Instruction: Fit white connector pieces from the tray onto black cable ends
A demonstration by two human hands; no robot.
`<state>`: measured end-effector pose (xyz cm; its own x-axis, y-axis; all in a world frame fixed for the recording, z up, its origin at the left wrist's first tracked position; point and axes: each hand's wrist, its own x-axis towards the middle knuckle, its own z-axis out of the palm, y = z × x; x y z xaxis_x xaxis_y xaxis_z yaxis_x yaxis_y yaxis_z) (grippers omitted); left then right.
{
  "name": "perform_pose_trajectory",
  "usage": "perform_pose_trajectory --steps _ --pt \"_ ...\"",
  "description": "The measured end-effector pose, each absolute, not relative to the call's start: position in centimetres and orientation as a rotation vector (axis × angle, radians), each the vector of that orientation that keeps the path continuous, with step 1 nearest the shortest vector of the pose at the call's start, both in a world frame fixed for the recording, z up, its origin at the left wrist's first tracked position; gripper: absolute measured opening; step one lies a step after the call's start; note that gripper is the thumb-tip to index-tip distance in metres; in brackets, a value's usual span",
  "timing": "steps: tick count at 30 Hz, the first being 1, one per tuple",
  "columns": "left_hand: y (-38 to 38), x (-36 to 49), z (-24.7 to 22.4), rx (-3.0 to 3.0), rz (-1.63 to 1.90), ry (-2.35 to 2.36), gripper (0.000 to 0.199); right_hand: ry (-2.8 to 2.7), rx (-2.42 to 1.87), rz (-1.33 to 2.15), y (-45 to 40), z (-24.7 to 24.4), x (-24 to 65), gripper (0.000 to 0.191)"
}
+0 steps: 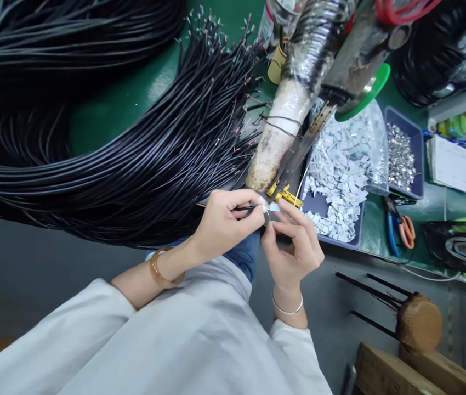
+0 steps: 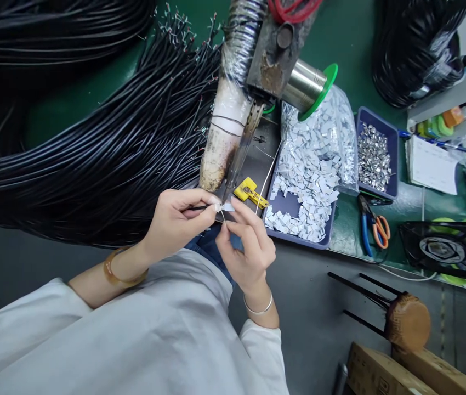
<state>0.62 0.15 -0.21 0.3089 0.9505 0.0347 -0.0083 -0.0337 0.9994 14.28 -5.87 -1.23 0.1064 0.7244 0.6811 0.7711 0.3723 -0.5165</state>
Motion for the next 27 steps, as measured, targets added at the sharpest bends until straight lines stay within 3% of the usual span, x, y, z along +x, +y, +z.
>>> perform_pose_trajectory --steps 10,13,16,20,24,27 --pt "-0.2 0.1 -0.4 1.415 0.887 0.901 0.015 -1.536 -1.347 0.042 -6.5 -1.0 15.2 0.014" --pt "-0.7 -0.8 -0.3 1.671 0.742 0.748 0.016 -1.355 -1.273 -0.124 -7.0 -0.3 16.1 0.007" --pt "-1.0 -1.9 -0.6 1.857 0.776 0.643 0.014 -1.212 -1.473 -0.352 -7.2 0.5 18.2 0.008" --pt "-0.3 -2.8 -1.0 2.110 1.119 1.111 0.021 -1.459 -1.967 -0.298 -6.1 0.8 22.6 0.012" --pt "1.4 -2.7 -1.4 2.379 0.821 1.435 0.022 -1.678 -2.126 -0.242 -3.9 0.2 25.9 0.009" --pt "2.5 -2.6 -1.7 2.178 0.988 1.459 0.015 -1.788 -2.204 -0.254 -2.7 0.0 26.7 0.011"
